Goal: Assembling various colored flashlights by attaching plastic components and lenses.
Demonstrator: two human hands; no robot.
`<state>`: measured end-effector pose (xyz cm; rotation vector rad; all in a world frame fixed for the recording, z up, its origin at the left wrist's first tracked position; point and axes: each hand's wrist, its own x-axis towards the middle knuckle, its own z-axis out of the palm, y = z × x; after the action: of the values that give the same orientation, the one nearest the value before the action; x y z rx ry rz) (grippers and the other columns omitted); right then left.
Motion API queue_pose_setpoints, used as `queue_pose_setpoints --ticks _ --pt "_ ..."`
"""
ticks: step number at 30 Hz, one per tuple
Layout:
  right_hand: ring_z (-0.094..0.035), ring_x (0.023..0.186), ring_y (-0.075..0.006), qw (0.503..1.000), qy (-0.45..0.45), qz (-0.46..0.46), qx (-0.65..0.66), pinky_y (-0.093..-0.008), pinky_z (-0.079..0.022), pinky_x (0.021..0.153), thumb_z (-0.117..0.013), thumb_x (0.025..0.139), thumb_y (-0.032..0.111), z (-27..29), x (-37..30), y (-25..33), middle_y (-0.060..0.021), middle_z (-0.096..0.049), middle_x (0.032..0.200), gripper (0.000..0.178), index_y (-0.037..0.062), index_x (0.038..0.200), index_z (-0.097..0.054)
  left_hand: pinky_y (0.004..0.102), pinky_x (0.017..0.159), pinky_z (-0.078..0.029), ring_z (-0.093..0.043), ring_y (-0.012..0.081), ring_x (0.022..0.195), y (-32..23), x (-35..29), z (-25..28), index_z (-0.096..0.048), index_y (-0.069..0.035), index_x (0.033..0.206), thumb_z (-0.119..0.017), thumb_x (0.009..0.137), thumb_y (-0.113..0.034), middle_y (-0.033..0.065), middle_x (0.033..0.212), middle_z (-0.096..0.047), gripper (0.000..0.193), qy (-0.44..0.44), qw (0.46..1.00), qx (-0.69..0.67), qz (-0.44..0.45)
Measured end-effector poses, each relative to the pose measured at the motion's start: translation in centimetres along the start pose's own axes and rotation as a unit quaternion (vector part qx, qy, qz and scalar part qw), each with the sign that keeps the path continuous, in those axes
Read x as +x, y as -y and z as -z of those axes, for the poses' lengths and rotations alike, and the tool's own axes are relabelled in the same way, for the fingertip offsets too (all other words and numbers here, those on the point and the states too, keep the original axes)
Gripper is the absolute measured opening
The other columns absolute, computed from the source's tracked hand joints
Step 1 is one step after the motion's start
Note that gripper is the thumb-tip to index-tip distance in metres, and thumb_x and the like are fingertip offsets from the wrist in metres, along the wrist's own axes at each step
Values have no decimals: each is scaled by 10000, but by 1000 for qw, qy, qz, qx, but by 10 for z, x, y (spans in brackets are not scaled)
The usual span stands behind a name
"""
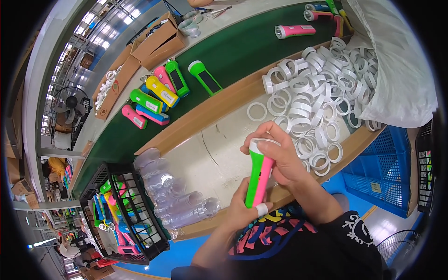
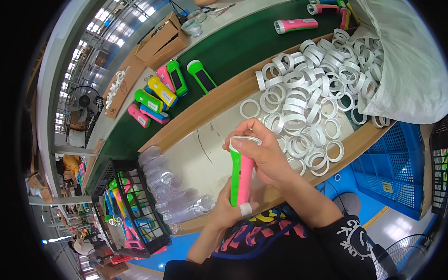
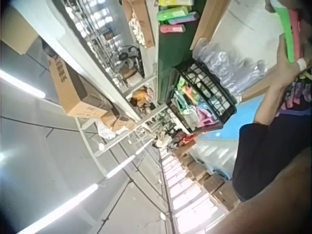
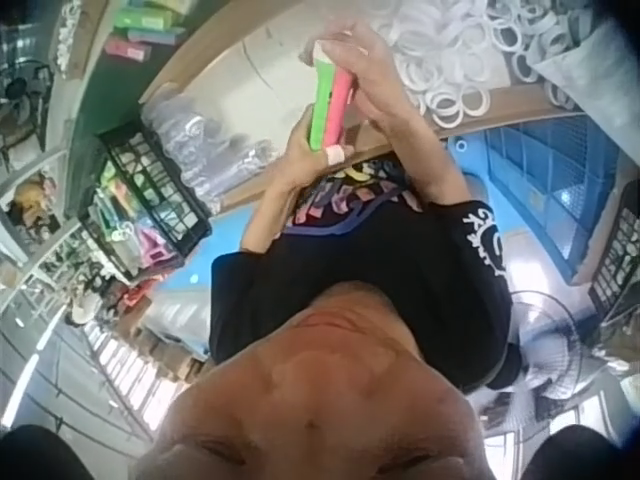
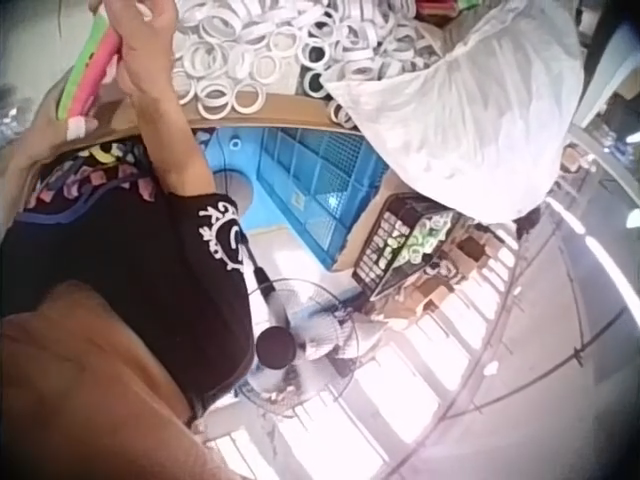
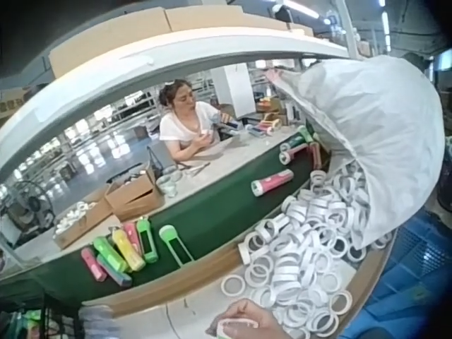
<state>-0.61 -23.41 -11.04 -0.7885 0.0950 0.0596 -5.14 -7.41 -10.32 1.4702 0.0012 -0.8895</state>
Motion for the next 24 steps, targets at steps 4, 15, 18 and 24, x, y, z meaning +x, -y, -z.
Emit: queue_pose_setpoints --ticks 4,15,18,24 --pt "-596 861 -254 968 134 -4 210 -393 -479 847 -662 762 308 5 -2 -10 -131 -568 892 382 83 972 -435 246 661 -442 -528 117 728 16 -11 -1 -440 -48 1199 -696 726 -80 64 838 -529 539 238 899 -365 33" --pt "-599 867 -209 983 -88 28 -156 -330 -489 795 -586 836 105 -6 6 -9 -115 -581 939 190 63 965 -452 325 742 -473 -579 203 790 13 17 17 -435 -18 1198 -647 665 -115 96 890 -571 582 -125 950 262 -116" --pt "-596 888 -200 990 -94 -18 -102 -324 -498 799 -523 903 161 -2 11 -3 -98 -578 966 204 61 1075 -475 331 691 -491 -577 191 776 5 19 22 -439 -23 1196 -667 657 -106 80 892 -558 591 -80 979 160 -99" --pt "-579 939 -141 995 -31 -70 -68 -286 -488 775 -455 956 214 20 7 17 -49 -581 1025 241 39 1098 -542 304 580 -525 -587 187 715 12 29 48 -432 -30 1213 -697 751 -196 114 882 -567 558 168 929 -328 35"
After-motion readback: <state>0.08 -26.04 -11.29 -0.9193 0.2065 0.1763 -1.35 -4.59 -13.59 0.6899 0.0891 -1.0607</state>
